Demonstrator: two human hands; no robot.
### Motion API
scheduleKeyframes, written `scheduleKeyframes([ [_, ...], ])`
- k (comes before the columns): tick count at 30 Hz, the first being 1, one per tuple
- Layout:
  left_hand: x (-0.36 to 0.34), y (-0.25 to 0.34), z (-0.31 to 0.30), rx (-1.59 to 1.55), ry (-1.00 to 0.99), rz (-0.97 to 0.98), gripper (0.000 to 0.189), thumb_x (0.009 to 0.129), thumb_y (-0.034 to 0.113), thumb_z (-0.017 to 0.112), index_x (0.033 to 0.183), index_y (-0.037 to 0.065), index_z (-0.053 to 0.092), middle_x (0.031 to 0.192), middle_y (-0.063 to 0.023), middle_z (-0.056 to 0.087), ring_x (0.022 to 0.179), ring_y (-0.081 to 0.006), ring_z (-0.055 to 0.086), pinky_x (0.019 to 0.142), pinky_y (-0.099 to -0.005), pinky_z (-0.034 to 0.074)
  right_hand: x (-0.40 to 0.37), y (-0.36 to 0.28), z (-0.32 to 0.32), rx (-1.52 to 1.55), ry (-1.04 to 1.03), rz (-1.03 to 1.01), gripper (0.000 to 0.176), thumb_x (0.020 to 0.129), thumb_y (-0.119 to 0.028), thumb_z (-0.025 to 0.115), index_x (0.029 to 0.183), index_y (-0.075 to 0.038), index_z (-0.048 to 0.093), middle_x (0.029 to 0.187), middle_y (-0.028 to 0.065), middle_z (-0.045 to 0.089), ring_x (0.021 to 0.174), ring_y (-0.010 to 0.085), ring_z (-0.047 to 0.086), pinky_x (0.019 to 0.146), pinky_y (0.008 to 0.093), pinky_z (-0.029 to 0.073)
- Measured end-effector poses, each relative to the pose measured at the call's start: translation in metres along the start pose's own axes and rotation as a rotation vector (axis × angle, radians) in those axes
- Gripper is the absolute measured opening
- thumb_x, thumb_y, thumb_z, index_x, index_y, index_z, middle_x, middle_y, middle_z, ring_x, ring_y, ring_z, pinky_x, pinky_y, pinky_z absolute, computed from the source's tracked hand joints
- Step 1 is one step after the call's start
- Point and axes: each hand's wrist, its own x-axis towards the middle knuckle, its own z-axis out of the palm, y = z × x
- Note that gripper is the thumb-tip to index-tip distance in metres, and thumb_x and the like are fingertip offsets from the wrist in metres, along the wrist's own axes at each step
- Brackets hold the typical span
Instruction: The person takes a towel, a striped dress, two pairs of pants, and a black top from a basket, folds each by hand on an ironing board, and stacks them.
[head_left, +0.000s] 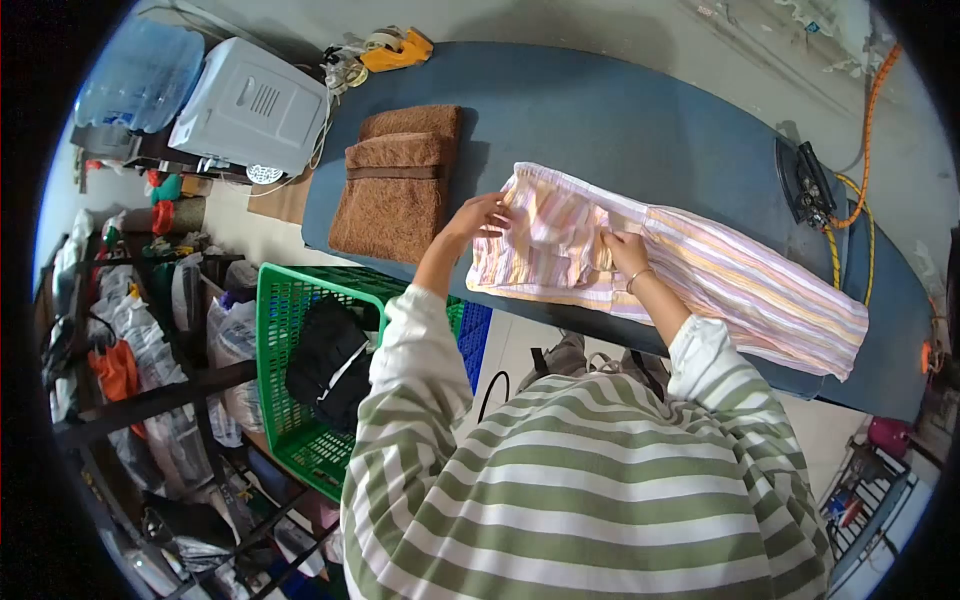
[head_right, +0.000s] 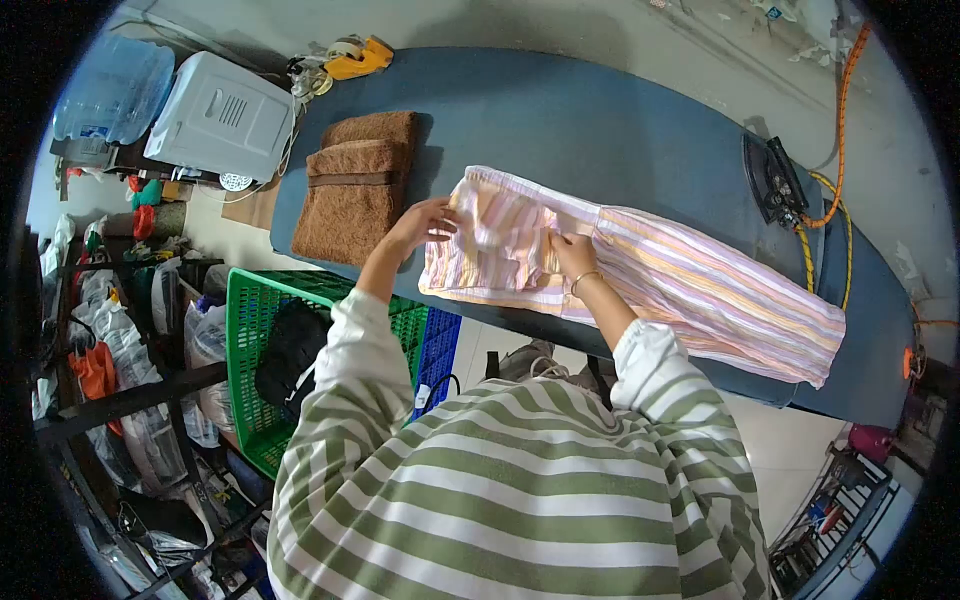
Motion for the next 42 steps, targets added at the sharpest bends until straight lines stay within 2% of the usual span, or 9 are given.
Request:
scheduleKeyframes([
  [7, 0.041, 0.012, 0.027, 1.281, 0.449, 0.106, 0.032, 0.083, 0.029, 0.048, 0.093, 0.004, 0.067, 0.100, -0.0166, 0.062, 0.093, -0.0322, 0.061, 0.083, -0.0381, 0.048, -0.037, -0.042, -0.011, -0.293, 0.375, -0.716, 0.037, 0.081, -0.014, 0.053, 0.117, -0.008, 0.050, 0.127, 0.0124, 0.049, 0.112, 0.0288, 0.049, 0.092, 0.0406, 0.039],
  [12, 0.078, 0.001, 0.042, 1.115, 0.706, 0.499, 0.042, 0.085, 0.034, 0.047, 0.117, 0.007, 0.050, 0.125, -0.0169, 0.046, 0.106, -0.0356, 0.053, 0.086, -0.0419, 0.046, -0.035, -0.006, 0.017, -0.660, 0.137, -0.719, 0.043, 0.081, -0.013, 0.053, 0.124, -0.013, 0.047, 0.138, 0.0047, 0.036, 0.129, 0.0310, 0.030, 0.103, 0.0491, 0.026],
  [17, 0.105, -0.009, 0.031, 1.133, 0.618, 0.353, 0.045, 0.081, 0.045, 0.058, 0.112, 0.012, 0.056, 0.107, -0.0168, 0.059, 0.099, -0.0347, 0.058, 0.082, -0.0440, 0.047, -0.047, -0.002, 0.000, -0.616, 0.051, -0.735, 0.049, 0.083, -0.017, 0.054, 0.130, -0.013, 0.040, 0.140, 0.0091, 0.032, 0.130, 0.0338, 0.027, 0.105, 0.0471, 0.025],
  [20, 0.106, -0.005, 0.030, 1.153, 0.655, 0.231, 0.043, 0.079, 0.041, 0.061, 0.109, 0.010, 0.056, 0.113, -0.0164, 0.055, 0.105, -0.0345, 0.054, 0.086, -0.0461, 0.044, -0.073, 0.009, -0.044, -0.419, 0.138, -0.659, 0.050, 0.081, -0.019, 0.056, 0.129, -0.012, 0.043, 0.138, 0.0133, 0.036, 0.128, 0.0341, 0.032, 0.105, 0.0454, 0.027],
  [25, 0.080, 0.009, 0.124, 1.298, 0.723, 0.815, 0.061, 0.077, 0.029, 0.062, 0.131, 0.014, 0.038, 0.144, -0.0114, 0.026, 0.133, -0.0338, 0.023, 0.099, -0.0626, 0.023, -0.116, 0.122, -0.197, -0.315, 0.623, -0.380, 0.047, 0.076, -0.010, 0.062, 0.121, -0.010, 0.049, 0.118, 0.0171, 0.051, 0.112, 0.0346, 0.046, 0.097, 0.0437, 0.036],
  [30, 0.040, -0.032, 0.316, 1.340, 0.133, 1.095, 0.063, 0.082, 0.025, 0.056, 0.139, 0.015, 0.029, 0.147, -0.0126, 0.019, 0.136, -0.0345, 0.015, 0.105, -0.0599, 0.013, -0.164, 0.302, -0.368, -0.505, 1.191, 0.178, 0.046, 0.078, -0.023, 0.060, 0.118, -0.002, 0.051, 0.110, 0.0184, 0.056, 0.107, 0.0334, 0.049, 0.096, 0.0416, 0.036],
  [34, 0.019, -0.106, 0.424, 1.417, -0.156, 1.002, 0.068, 0.081, 0.030, 0.058, 0.141, 0.018, 0.027, 0.149, -0.0122, 0.015, 0.137, -0.0330, 0.011, 0.105, -0.0607, 0.011, -0.162, 0.488, -0.456, -0.014, 1.065, 0.655, 0.052, 0.075, -0.040, 0.064, 0.107, 0.000, 0.058, 0.087, 0.0165, 0.062, 0.087, 0.0347, 0.057, 0.081, 0.0402, 0.045],
  [39, 0.008, -0.116, 0.461, 1.505, -0.135, 0.856, 0.069, 0.080, 0.034, 0.060, 0.140, 0.019, 0.029, 0.149, -0.0112, 0.013, 0.138, -0.0324, 0.009, 0.104, -0.0614, 0.011, -0.161, 0.479, -0.482, 1.212, 0.975, 0.673, 0.044, 0.074, -0.047, 0.066, 0.091, -0.006, 0.063, 0.067, 0.0001, 0.058, 0.059, 0.0131, 0.052, 0.058, 0.0336, 0.043],
  [42, -0.008, -0.096, 0.470, 1.400, -0.108, 0.767, 0.068, 0.080, 0.028, 0.061, 0.139, 0.018, 0.029, 0.147, -0.0130, 0.019, 0.136, -0.0340, 0.014, 0.105, -0.0572, 0.017, -0.168, 0.467, -0.493, 1.058, 0.937, 0.585, 0.036, 0.076, -0.039, 0.068, 0.090, -0.006, 0.064, 0.068, 0.0020, 0.057, 0.061, 0.0102, 0.051, 0.058, 0.0308, 0.042],
])
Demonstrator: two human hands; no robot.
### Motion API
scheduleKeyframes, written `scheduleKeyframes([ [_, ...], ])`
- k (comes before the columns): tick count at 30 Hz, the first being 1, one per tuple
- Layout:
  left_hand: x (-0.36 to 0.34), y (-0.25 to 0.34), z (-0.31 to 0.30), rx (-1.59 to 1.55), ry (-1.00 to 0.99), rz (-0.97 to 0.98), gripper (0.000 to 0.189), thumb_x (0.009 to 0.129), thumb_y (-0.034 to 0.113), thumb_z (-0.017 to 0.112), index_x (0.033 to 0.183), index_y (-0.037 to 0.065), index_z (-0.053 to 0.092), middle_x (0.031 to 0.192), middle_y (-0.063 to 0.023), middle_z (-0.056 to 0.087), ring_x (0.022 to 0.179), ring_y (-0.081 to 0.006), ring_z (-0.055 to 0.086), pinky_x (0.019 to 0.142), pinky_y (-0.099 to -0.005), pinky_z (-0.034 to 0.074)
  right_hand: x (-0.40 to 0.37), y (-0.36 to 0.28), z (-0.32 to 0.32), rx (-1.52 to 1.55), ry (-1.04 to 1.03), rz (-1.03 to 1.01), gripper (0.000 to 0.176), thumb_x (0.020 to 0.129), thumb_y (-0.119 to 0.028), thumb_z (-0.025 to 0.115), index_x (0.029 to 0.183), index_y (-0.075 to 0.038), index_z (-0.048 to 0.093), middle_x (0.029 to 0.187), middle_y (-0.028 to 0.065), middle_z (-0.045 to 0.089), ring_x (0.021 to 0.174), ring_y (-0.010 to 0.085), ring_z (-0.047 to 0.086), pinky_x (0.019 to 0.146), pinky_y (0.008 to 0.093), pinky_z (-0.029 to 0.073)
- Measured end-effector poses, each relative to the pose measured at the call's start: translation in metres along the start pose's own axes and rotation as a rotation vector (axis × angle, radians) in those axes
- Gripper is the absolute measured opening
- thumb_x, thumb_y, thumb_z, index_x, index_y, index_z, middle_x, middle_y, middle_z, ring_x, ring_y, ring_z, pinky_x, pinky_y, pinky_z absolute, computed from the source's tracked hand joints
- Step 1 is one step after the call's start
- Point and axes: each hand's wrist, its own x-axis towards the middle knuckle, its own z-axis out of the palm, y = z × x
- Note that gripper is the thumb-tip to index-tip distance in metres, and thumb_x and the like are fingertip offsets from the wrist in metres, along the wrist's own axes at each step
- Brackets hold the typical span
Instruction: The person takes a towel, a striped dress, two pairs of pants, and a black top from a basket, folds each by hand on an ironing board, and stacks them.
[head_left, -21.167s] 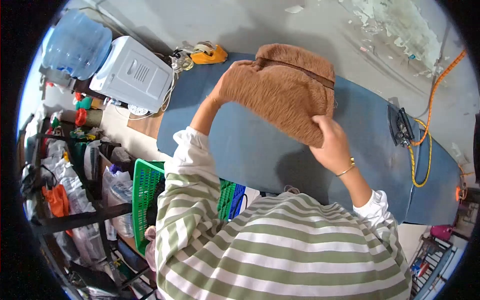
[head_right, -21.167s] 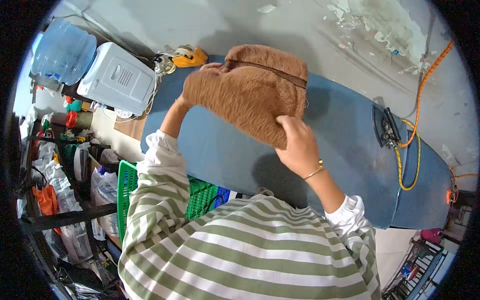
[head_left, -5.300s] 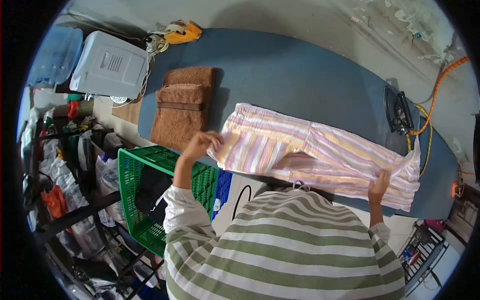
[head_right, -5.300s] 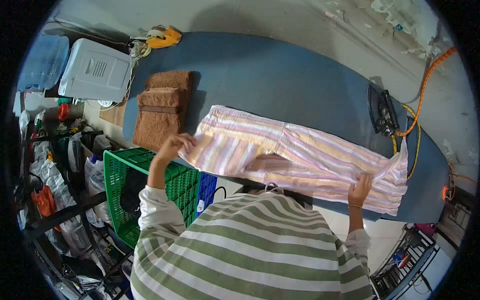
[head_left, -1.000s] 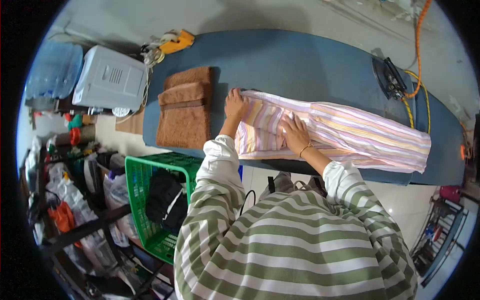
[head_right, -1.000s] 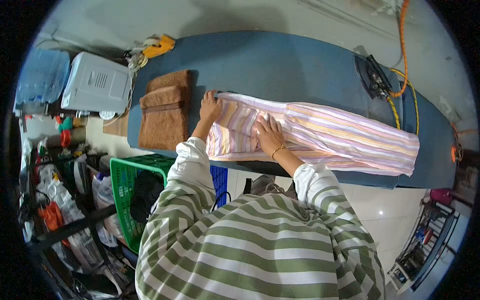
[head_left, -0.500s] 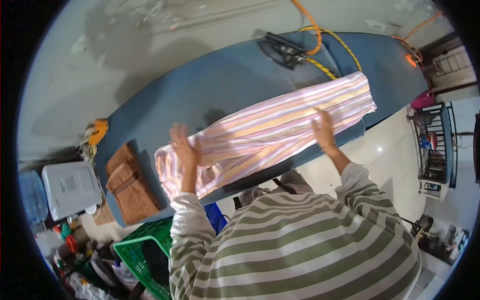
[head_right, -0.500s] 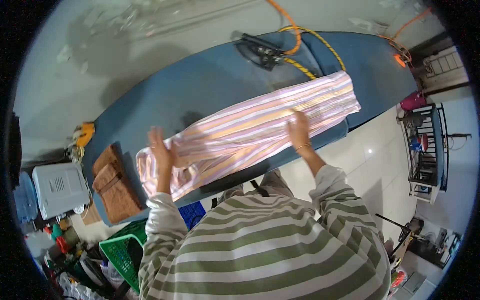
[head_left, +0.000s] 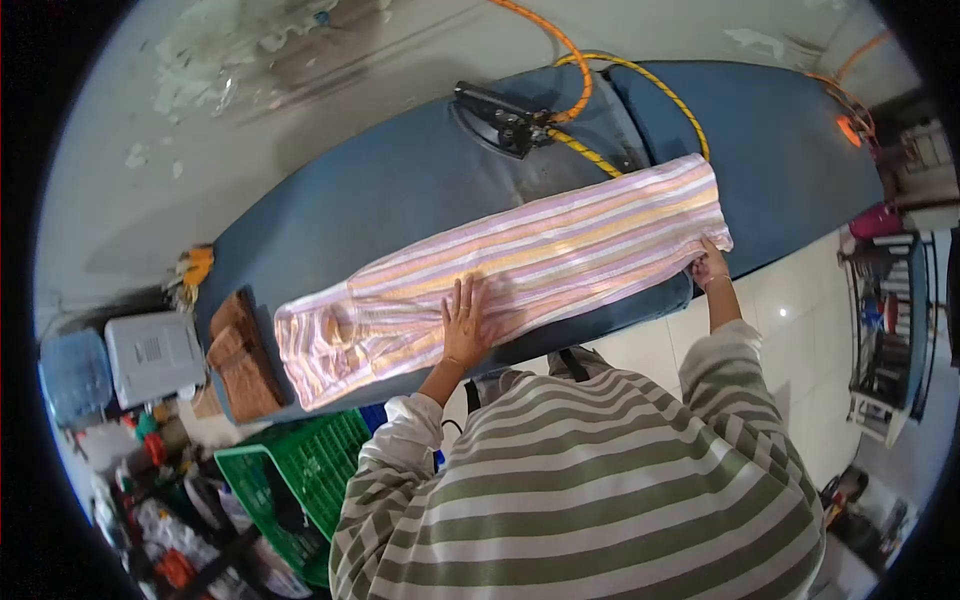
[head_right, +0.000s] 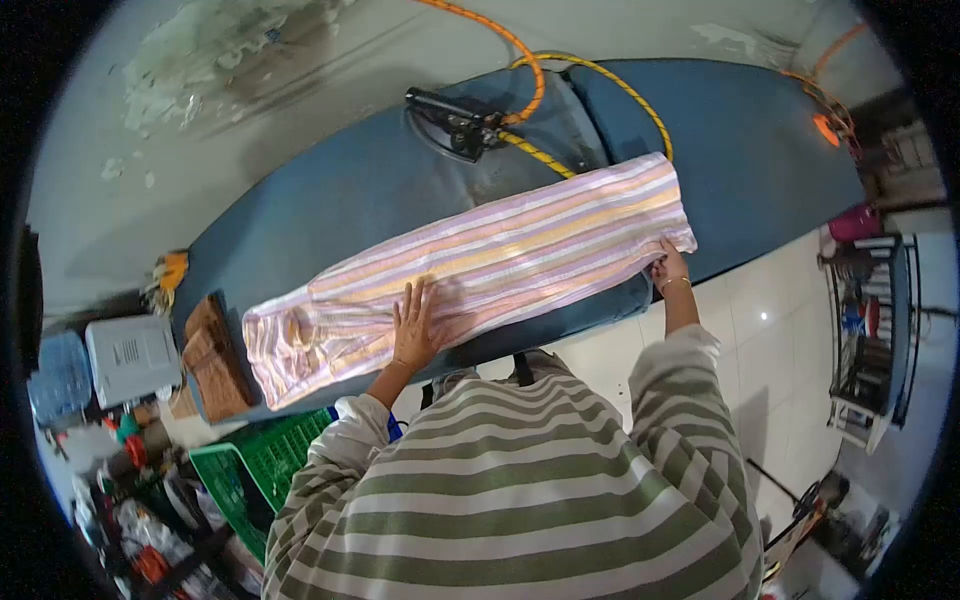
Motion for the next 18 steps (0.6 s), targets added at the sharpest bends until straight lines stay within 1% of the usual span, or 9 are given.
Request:
scheduleKeyframes([
  [1, 0.005, 0.005, -0.005, -0.132, 0.071, 0.013, 0.069, 0.080, 0.027, 0.061, 0.139, 0.016, 0.029, 0.145, -0.0142, 0.022, 0.135, -0.0349, 0.018, 0.105, -0.0548, 0.020, -0.005, -0.007, 0.006, -0.075, 0.029, -0.073, 0.036, 0.076, -0.038, 0.068, 0.091, -0.005, 0.064, 0.069, 0.0029, 0.058, 0.064, 0.0120, 0.053, 0.060, 0.0315, 0.043],
  [2, 0.009, 0.008, -0.010, -0.263, 0.142, 0.028, 0.069, 0.080, 0.025, 0.062, 0.140, 0.015, 0.028, 0.144, -0.0154, 0.026, 0.133, -0.0358, 0.023, 0.105, -0.0524, 0.022, 0.000, -0.011, 0.005, -0.348, 0.091, -0.417, 0.038, 0.079, -0.035, 0.066, 0.096, -0.002, 0.066, 0.074, 0.0063, 0.061, 0.071, 0.0206, 0.057, 0.068, 0.0338, 0.046],
  [4, 0.015, 0.018, -0.021, -0.520, 0.255, -0.010, 0.067, 0.084, 0.022, 0.060, 0.139, 0.008, 0.027, 0.136, -0.0166, 0.039, 0.123, -0.0343, 0.039, 0.102, -0.0432, 0.031, -0.063, -0.038, 0.030, -0.222, 0.027, -0.777, 0.033, 0.083, -0.028, 0.061, 0.099, 0.001, 0.065, 0.104, 0.0161, 0.059, 0.093, 0.0264, 0.055, 0.085, 0.0340, 0.042],
  [7, 0.029, 0.035, -0.062, -1.305, -0.001, -0.320, 0.063, 0.090, 0.037, 0.049, 0.139, 0.005, 0.026, 0.134, -0.0137, 0.042, 0.121, -0.0291, 0.042, 0.100, -0.0416, 0.033, -0.145, -0.052, 0.069, -0.406, -0.209, -1.115, 0.024, 0.083, -0.017, 0.060, 0.095, 0.003, 0.064, 0.121, 0.0203, 0.051, 0.109, 0.0302, 0.049, 0.093, 0.0357, 0.037],
  [10, 0.035, 0.029, -0.089, -1.515, -0.080, -0.263, 0.065, 0.092, 0.055, 0.027, 0.138, 0.009, 0.030, 0.134, -0.0119, 0.043, 0.123, -0.0228, 0.041, 0.101, -0.0368, 0.033, -0.235, -0.031, 0.114, -0.458, -0.569, -1.484, 0.008, 0.074, -0.007, 0.063, 0.081, -0.004, 0.064, 0.127, 0.0204, 0.046, 0.120, 0.0381, 0.040, 0.099, 0.0442, 0.031],
  [12, 0.029, 0.004, -0.093, -1.626, -0.077, -0.285, 0.075, 0.089, 0.063, 0.021, 0.139, 0.008, 0.029, 0.134, -0.0118, 0.043, 0.122, -0.0251, 0.041, 0.101, -0.0396, 0.032, -0.284, -0.007, 0.142, -0.452, -0.921, -1.488, 0.016, 0.070, -0.011, 0.068, 0.085, -0.008, 0.063, 0.134, 0.0175, 0.041, 0.129, 0.0399, 0.030, 0.103, 0.0491, 0.026],
  [14, 0.017, -0.026, -0.090, -1.799, -0.069, -0.340, 0.082, 0.086, 0.069, 0.018, 0.139, 0.008, 0.028, 0.134, -0.0119, 0.042, 0.124, -0.0259, 0.040, 0.103, -0.0415, 0.030, -0.300, 0.021, 0.156, -0.790, -1.249, -1.417, 0.056, 0.071, -0.036, 0.072, 0.122, -0.018, 0.055, 0.141, 0.0133, 0.033, 0.132, 0.0392, 0.023, 0.105, 0.0530, 0.020],
  [17, -0.020, -0.084, -0.064, -1.814, -0.140, -0.753, 0.088, 0.082, 0.073, 0.028, 0.139, 0.007, 0.028, 0.133, -0.0105, 0.043, 0.121, -0.0240, 0.042, 0.100, -0.0443, 0.033, -0.300, 0.035, 0.162, -0.931, -1.292, -1.376, 0.060, 0.075, -0.034, 0.068, 0.129, -0.016, 0.048, 0.142, 0.0133, 0.031, 0.133, 0.0393, 0.022, 0.106, 0.0517, 0.019],
  [18, -0.027, -0.087, -0.051, -1.571, -0.158, -0.760, 0.084, 0.082, 0.067, 0.038, 0.139, 0.006, 0.027, 0.132, -0.0105, 0.043, 0.119, -0.0234, 0.044, 0.097, -0.0450, 0.035, -0.283, 0.041, 0.163, -1.020, -1.209, -1.457, 0.059, 0.078, -0.037, 0.064, 0.130, -0.015, 0.047, 0.144, 0.0136, 0.026, 0.133, 0.0391, 0.020, 0.106, 0.0527, 0.017],
])
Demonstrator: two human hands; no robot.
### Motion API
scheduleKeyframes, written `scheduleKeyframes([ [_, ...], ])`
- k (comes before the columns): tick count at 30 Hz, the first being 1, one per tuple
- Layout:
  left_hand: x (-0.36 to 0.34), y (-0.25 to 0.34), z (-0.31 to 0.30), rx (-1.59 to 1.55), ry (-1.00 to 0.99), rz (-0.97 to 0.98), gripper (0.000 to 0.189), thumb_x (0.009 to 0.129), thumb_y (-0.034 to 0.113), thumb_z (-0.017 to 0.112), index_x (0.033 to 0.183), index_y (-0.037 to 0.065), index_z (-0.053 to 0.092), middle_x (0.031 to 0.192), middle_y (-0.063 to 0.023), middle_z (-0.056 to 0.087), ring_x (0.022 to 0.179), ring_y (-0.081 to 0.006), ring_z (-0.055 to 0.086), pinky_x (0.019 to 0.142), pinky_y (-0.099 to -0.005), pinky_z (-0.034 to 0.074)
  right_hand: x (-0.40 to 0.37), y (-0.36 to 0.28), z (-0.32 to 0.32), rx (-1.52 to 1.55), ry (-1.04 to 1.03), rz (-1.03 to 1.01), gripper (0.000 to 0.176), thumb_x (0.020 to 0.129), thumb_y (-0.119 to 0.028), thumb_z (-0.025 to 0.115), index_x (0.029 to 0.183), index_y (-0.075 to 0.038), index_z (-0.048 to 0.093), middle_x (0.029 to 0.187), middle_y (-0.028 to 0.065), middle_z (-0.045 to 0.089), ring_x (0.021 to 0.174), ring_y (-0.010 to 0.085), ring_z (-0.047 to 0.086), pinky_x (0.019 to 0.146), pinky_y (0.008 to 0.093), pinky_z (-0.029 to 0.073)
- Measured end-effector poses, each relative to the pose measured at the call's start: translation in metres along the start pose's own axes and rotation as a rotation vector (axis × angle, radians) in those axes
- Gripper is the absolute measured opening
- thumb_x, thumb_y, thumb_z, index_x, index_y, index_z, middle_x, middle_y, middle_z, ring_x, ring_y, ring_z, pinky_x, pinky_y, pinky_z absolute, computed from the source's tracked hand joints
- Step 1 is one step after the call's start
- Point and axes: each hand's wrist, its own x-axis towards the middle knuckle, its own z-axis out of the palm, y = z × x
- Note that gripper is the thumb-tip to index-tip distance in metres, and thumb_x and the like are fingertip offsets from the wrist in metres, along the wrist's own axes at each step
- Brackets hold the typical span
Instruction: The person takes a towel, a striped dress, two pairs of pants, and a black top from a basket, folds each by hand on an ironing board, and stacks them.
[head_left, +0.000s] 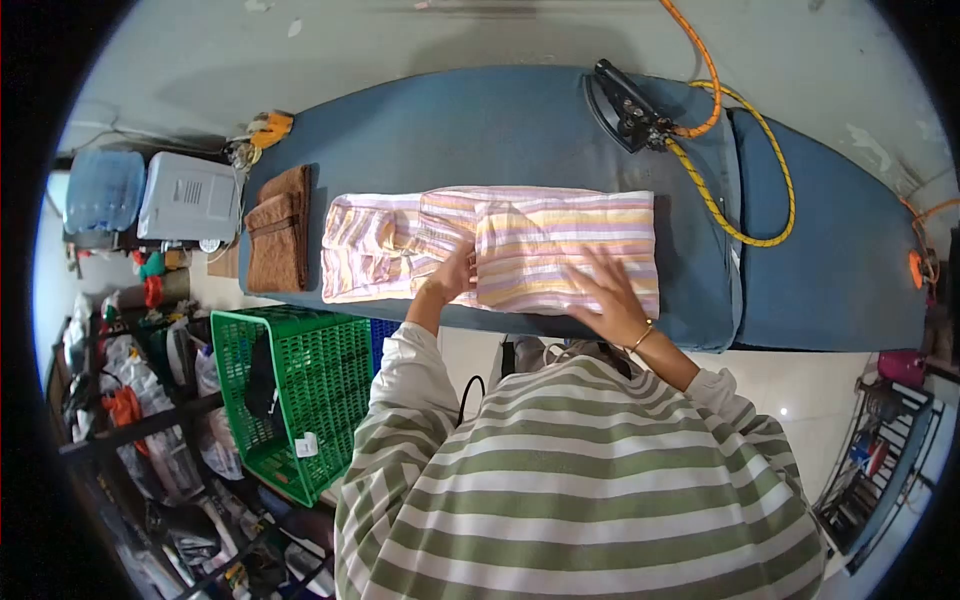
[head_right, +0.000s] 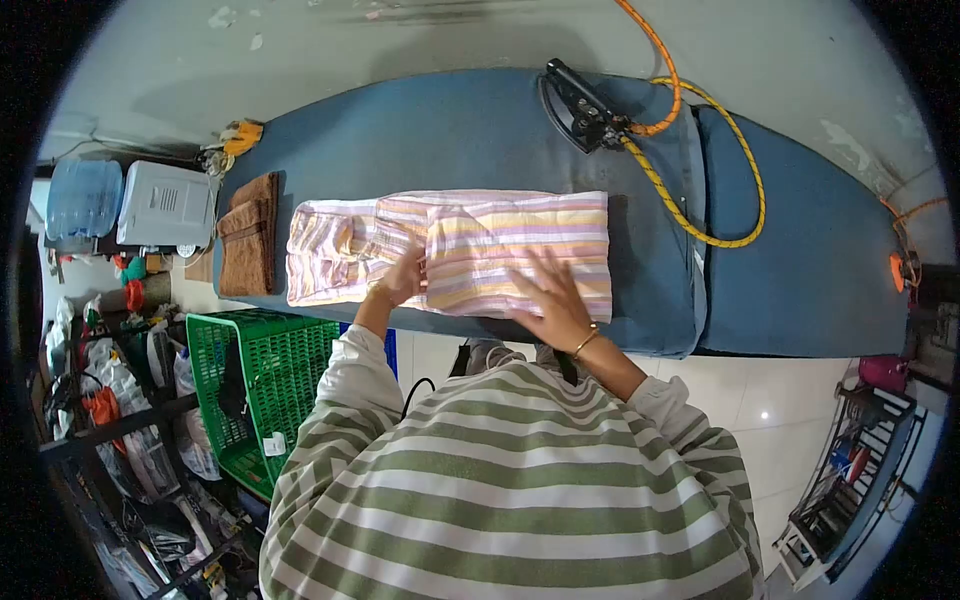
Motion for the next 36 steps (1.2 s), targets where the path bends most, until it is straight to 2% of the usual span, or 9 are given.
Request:
scheduleKeyframes([
  [2, -0.003, -0.019, 0.010, 0.183, 0.203, 0.107, 0.066, 0.084, 0.036, 0.061, 0.135, 0.003, 0.034, 0.120, -0.0086, 0.051, 0.107, -0.0184, 0.050, 0.088, -0.0378, 0.042, -0.006, 0.029, 0.008, -0.134, 0.089, 0.091, 0.056, 0.083, -0.037, 0.058, 0.133, -0.015, 0.043, 0.145, 0.0140, 0.025, 0.133, 0.0402, 0.020, 0.105, 0.0549, 0.017],
  [6, 0.004, -0.004, 0.012, 0.097, 0.325, 0.442, 0.045, 0.083, 0.011, 0.061, 0.125, 0.000, 0.047, 0.098, -0.0031, 0.060, 0.087, -0.0091, 0.054, 0.077, -0.0221, 0.043, -0.008, 0.068, 0.017, -0.313, 0.210, 0.252, 0.060, 0.084, -0.036, 0.056, 0.137, -0.016, 0.036, 0.146, 0.0149, 0.021, 0.133, 0.0417, 0.018, 0.103, 0.0588, 0.019],
  [10, 0.010, 0.004, -0.033, 0.963, 0.647, 0.356, 0.050, 0.081, 0.011, 0.059, 0.127, -0.001, 0.045, 0.110, -0.0156, 0.059, 0.100, -0.0273, 0.057, 0.086, -0.0362, 0.044, -0.003, 0.079, 0.045, -0.195, 0.168, 0.353, 0.067, 0.082, -0.032, 0.059, 0.140, -0.017, 0.029, 0.147, 0.0150, 0.017, 0.133, 0.0443, 0.016, 0.101, 0.0624, 0.020],
  [13, -0.008, 0.008, 0.014, 1.560, 1.075, 0.691, 0.052, 0.081, 0.014, 0.058, 0.130, 0.004, 0.043, 0.131, -0.0182, 0.044, 0.119, -0.0339, 0.043, 0.097, -0.0434, 0.035, -0.002, 0.081, 0.057, -0.124, 0.199, 0.359, 0.070, 0.080, -0.028, 0.062, 0.139, -0.013, 0.028, 0.146, 0.0194, 0.017, 0.133, 0.0441, 0.015, 0.103, 0.0571, 0.022],
  [18, 0.018, -0.042, 0.056, 1.709, 0.646, 0.671, 0.066, 0.086, 0.045, 0.046, 0.141, 0.013, 0.026, 0.149, -0.0128, 0.015, 0.138, -0.0285, 0.009, 0.106, -0.0588, 0.003, -0.013, 0.092, 0.050, 0.597, 0.384, 0.841, 0.054, 0.079, -0.017, 0.065, 0.126, -0.002, 0.043, 0.122, 0.0191, 0.048, 0.110, 0.0320, 0.048, 0.091, 0.0373, 0.041],
  [21, 0.038, -0.057, 0.050, 1.556, 0.557, 0.655, 0.064, 0.090, 0.045, 0.040, 0.141, 0.010, 0.025, 0.149, -0.0149, 0.012, 0.138, -0.0301, 0.009, 0.106, -0.0595, 0.000, 0.007, 0.053, 0.002, 1.491, 0.246, 1.045, 0.045, 0.076, -0.010, 0.065, 0.118, -0.002, 0.050, 0.087, 0.0048, 0.061, 0.072, 0.0153, 0.060, 0.065, 0.0272, 0.050],
  [26, 0.034, -0.025, 0.020, 0.995, 0.150, 0.508, 0.069, 0.092, 0.048, 0.035, 0.144, 0.009, 0.012, 0.150, -0.0149, 0.008, 0.138, -0.0299, 0.009, 0.108, -0.0522, 0.004, 0.086, -0.091, -0.066, 1.367, 0.254, 0.666, 0.052, 0.078, -0.009, 0.060, 0.126, -0.002, 0.042, 0.078, 0.0009, 0.059, 0.046, 0.0006, 0.046, 0.036, 0.0145, 0.032],
  [31, -0.069, 0.071, -0.084, -0.033, -0.278, 0.530, 0.068, 0.093, 0.057, 0.020, 0.144, 0.014, 0.014, 0.149, -0.0076, 0.014, 0.138, -0.0212, 0.012, 0.109, -0.0427, 0.016, 0.184, -0.228, -0.005, 1.426, 0.114, 0.430, 0.071, 0.081, -0.007, 0.058, 0.140, -0.006, 0.018, 0.080, 0.0045, 0.058, 0.051, 0.0048, 0.049, 0.042, 0.0163, 0.038],
  [36, -0.155, 0.125, -0.236, -0.216, -0.164, 0.401, 0.077, 0.087, 0.066, 0.021, 0.135, 0.007, 0.033, 0.133, -0.0127, 0.042, 0.119, -0.0265, 0.045, 0.098, -0.0422, 0.037, 0.271, -0.299, 0.157, 1.502, -0.128, 0.213, 0.081, 0.083, -0.006, 0.059, 0.143, -0.007, 0.004, 0.084, 0.0089, 0.059, 0.066, 0.0116, 0.057, 0.055, 0.0223, 0.048],
])
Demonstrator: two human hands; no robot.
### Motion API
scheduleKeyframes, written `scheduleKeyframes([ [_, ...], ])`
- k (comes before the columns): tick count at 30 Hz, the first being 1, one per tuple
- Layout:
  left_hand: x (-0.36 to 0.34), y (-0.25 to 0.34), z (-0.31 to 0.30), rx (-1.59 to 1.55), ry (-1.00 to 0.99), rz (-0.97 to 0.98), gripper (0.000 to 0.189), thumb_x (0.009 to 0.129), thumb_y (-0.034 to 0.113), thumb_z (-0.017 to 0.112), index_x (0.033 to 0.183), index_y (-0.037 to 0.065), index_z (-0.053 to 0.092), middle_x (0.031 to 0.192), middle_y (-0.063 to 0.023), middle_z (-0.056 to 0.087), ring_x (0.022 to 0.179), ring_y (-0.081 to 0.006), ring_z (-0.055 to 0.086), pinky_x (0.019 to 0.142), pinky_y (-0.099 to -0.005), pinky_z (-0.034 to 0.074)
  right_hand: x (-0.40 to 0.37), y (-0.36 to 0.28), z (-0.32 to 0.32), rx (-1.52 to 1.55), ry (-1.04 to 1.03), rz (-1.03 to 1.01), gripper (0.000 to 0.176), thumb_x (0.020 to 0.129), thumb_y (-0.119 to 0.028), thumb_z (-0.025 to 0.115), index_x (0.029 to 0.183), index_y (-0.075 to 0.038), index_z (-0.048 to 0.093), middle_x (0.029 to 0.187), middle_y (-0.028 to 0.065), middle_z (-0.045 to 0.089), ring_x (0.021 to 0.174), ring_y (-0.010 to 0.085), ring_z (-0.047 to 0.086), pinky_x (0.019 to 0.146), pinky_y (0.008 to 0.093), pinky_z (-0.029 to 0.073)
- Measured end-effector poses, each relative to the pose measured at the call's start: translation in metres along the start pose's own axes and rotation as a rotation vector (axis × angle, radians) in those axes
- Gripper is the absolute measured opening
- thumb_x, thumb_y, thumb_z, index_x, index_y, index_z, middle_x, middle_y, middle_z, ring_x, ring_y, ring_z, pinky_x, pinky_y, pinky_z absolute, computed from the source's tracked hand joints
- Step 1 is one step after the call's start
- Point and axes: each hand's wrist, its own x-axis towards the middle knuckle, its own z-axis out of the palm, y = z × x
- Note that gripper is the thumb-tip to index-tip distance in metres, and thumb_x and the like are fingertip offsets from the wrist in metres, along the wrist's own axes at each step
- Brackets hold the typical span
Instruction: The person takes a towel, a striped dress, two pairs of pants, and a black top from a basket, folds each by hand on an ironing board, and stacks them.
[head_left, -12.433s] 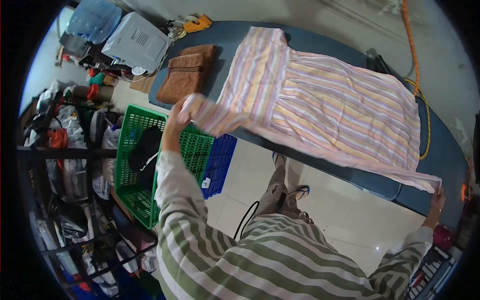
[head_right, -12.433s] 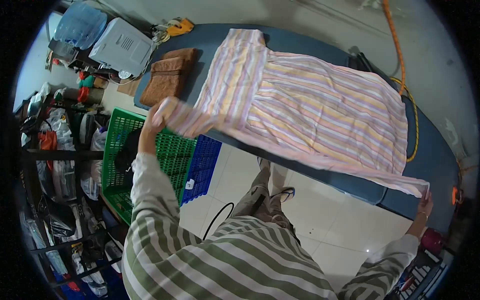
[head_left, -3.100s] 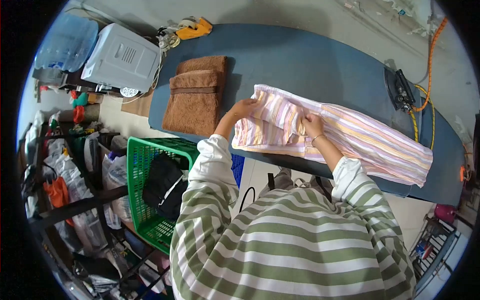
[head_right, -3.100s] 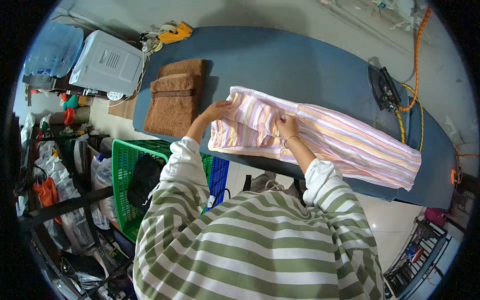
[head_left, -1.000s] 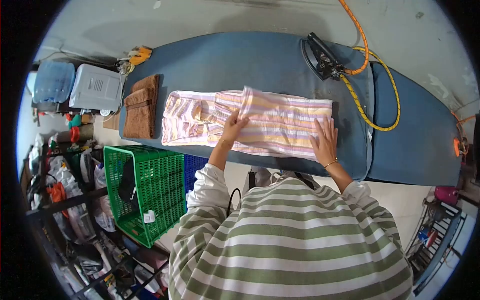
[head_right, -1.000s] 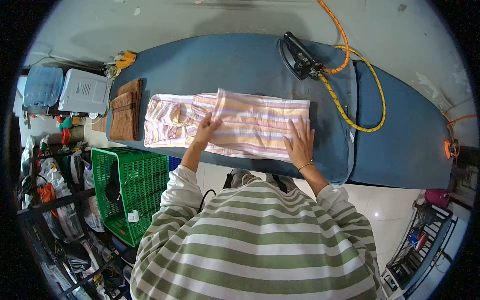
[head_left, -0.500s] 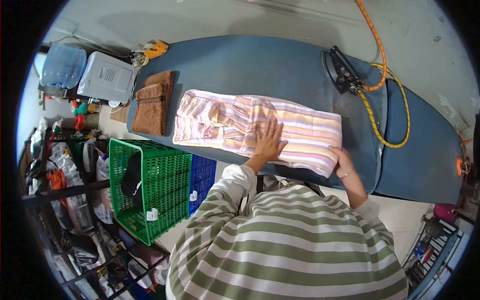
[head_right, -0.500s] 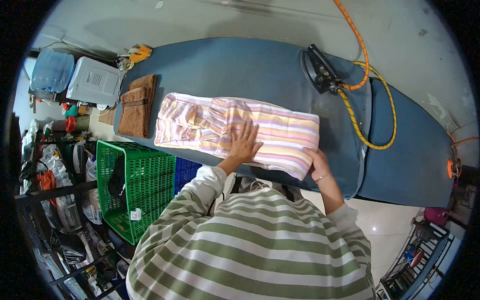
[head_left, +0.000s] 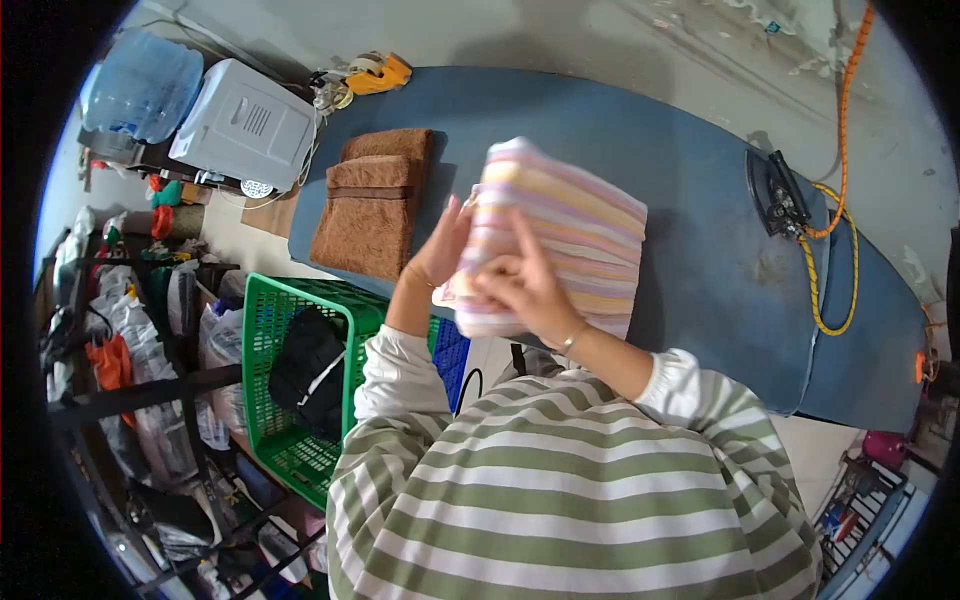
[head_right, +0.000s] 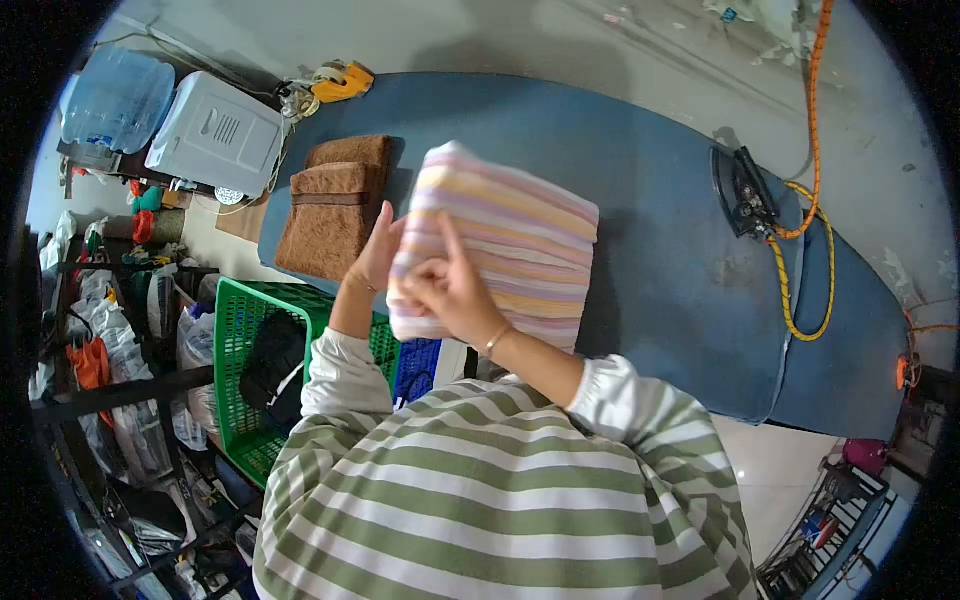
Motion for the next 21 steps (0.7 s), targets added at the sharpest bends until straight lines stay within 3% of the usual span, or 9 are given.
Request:
scheduleKeyframes([
  [3, 0.004, -0.027, -0.105, 0.281, 0.336, -0.264, 0.058, 0.088, 0.047, 0.050, 0.124, 0.002, 0.046, 0.116, -0.0107, 0.056, 0.102, -0.0214, 0.056, 0.088, -0.0352, 0.045, 0.016, 0.054, -0.002, -0.401, -0.171, 0.026, 0.067, 0.085, -0.009, 0.057, 0.141, -0.005, 0.019, 0.113, 0.0163, 0.058, 0.094, 0.0208, 0.060, 0.079, 0.0300, 0.049],
  [7, 0.024, -0.065, -0.143, 0.491, 0.538, -0.090, 0.044, 0.082, 0.030, 0.067, 0.111, 0.000, 0.056, 0.099, -0.0064, 0.062, 0.090, -0.0150, 0.057, 0.078, -0.0301, 0.047, 0.009, 0.060, -0.063, -1.307, 0.201, -0.359, 0.056, 0.085, -0.019, 0.056, 0.137, -0.012, 0.035, 0.136, 0.0122, 0.041, 0.128, 0.0333, 0.035, 0.105, 0.0453, 0.026],
  [9, 0.031, -0.069, -0.148, 0.512, 0.550, 0.089, 0.043, 0.082, 0.031, 0.066, 0.109, -0.001, 0.057, 0.098, -0.0052, 0.062, 0.089, -0.0139, 0.056, 0.076, -0.0297, 0.047, 0.009, 0.066, -0.093, -1.742, 0.468, -0.209, 0.059, 0.084, -0.027, 0.056, 0.138, -0.016, 0.033, 0.144, 0.0118, 0.029, 0.135, 0.0332, 0.019, 0.106, 0.0561, 0.014],
  [10, 0.035, -0.066, -0.146, 0.500, 0.546, 0.097, 0.038, 0.081, 0.025, 0.066, 0.109, 0.000, 0.057, 0.098, -0.0047, 0.063, 0.092, -0.0190, 0.058, 0.081, -0.0336, 0.046, 0.008, 0.078, -0.115, -1.768, 0.516, -0.130, 0.059, 0.085, -0.028, 0.056, 0.138, -0.018, 0.033, 0.145, 0.0105, 0.027, 0.136, 0.0337, 0.016, 0.105, 0.0586, 0.014],
  [13, 0.056, -0.052, -0.130, 1.582, 0.658, 0.006, 0.045, 0.077, 0.020, 0.067, 0.116, 0.001, 0.052, 0.117, -0.0107, 0.056, 0.107, -0.0270, 0.053, 0.087, -0.0374, 0.045, 0.009, 0.102, -0.154, -1.818, 0.612, 0.014, 0.060, 0.085, -0.031, 0.055, 0.139, -0.020, 0.030, 0.146, 0.0104, 0.024, 0.136, 0.0355, 0.013, 0.103, 0.0613, 0.014],
  [14, 0.068, -0.066, -0.138, 1.549, 0.749, 0.254, 0.045, 0.075, 0.017, 0.063, 0.117, 0.007, 0.049, 0.129, -0.0093, 0.046, 0.120, -0.0307, 0.042, 0.094, -0.0479, 0.035, 0.010, 0.099, -0.151, -1.820, 0.618, 0.006, 0.062, 0.085, -0.031, 0.056, 0.139, -0.018, 0.029, 0.145, 0.0127, 0.024, 0.135, 0.0363, 0.015, 0.104, 0.0592, 0.015],
  [17, 0.099, -0.048, -0.081, 2.105, 0.770, 0.510, 0.050, 0.076, 0.026, 0.062, 0.120, 0.009, 0.045, 0.137, -0.0088, 0.035, 0.127, -0.0302, 0.034, 0.099, -0.0531, 0.028, -0.013, 0.112, -0.166, -1.515, 0.783, -0.078, 0.068, 0.083, -0.030, 0.061, 0.138, -0.009, 0.028, 0.141, 0.0193, 0.029, 0.128, 0.0353, 0.029, 0.103, 0.0493, 0.025],
  [20, 0.145, -0.053, -0.047, 1.883, 0.354, 0.565, 0.059, 0.075, 0.034, 0.060, 0.125, 0.011, 0.042, 0.134, -0.0102, 0.041, 0.126, -0.0299, 0.037, 0.103, -0.0589, 0.018, -0.056, 0.119, -0.170, -0.951, 0.835, 0.134, 0.068, 0.078, -0.028, 0.068, 0.130, 0.001, 0.036, 0.129, 0.0212, 0.043, 0.114, 0.0290, 0.046, 0.096, 0.0378, 0.036],
  [21, 0.157, -0.052, -0.035, 1.879, 0.195, 0.252, 0.060, 0.074, 0.035, 0.060, 0.126, 0.011, 0.042, 0.132, -0.0112, 0.043, 0.125, -0.0300, 0.039, 0.104, -0.0569, 0.019, -0.067, 0.115, -0.168, -0.741, 0.817, 0.255, 0.066, 0.077, -0.027, 0.070, 0.126, 0.005, 0.039, 0.123, 0.0211, 0.049, 0.109, 0.0263, 0.051, 0.092, 0.0340, 0.040],
])
